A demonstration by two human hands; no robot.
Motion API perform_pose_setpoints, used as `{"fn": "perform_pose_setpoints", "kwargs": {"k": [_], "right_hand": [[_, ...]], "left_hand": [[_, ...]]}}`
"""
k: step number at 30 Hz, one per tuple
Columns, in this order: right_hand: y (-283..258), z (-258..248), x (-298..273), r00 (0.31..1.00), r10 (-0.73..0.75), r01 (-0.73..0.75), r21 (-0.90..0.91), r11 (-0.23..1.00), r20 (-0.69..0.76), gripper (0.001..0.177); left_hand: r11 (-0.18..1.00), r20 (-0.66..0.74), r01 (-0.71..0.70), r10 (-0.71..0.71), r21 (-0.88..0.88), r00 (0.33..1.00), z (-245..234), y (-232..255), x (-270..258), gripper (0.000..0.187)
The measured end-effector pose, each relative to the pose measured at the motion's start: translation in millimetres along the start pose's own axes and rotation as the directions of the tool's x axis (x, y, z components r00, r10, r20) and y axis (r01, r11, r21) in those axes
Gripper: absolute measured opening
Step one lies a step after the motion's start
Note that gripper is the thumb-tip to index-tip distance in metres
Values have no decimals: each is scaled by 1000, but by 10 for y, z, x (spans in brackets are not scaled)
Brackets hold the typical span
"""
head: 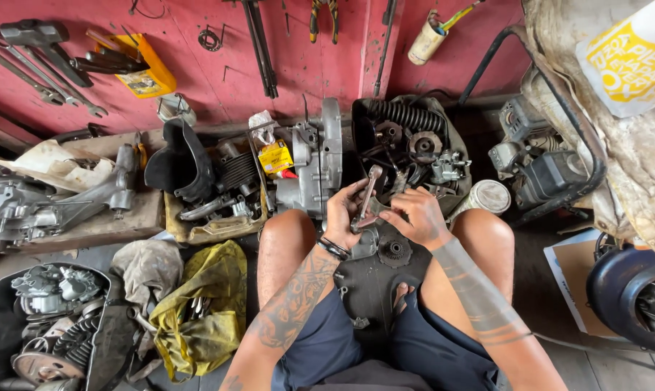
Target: The person sits on the floor and uses a red brush to clean a metal connecting rod. They scrub the rod's surfaces and the inside of the circular opening, rotating the part to access different areas.
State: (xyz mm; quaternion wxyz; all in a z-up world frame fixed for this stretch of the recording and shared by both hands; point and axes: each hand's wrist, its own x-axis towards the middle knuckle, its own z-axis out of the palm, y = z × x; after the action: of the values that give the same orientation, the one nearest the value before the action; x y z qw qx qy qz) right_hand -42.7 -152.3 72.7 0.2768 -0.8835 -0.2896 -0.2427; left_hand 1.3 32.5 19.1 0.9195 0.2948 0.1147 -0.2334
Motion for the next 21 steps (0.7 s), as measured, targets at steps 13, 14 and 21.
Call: {"fn": "perform_pose_setpoints", "kwargs": {"k": [13,14,21], "right_hand": [[323,80,-91,991,135,-134,-63,989,10,65],[351,22,-59,991,132,-133,-85,988,-12,61],[199,62,-46,996,86,-88,-93,992,-20,56]], "left_hand": [[1000,-5,19,-19,-5,1000,-59,-35,34,33],[1000,-10,27,-27,-11,1000,-21,-14,17,34],[999,-11,27,-27,-25,1000,42,11,-9,35]]}}
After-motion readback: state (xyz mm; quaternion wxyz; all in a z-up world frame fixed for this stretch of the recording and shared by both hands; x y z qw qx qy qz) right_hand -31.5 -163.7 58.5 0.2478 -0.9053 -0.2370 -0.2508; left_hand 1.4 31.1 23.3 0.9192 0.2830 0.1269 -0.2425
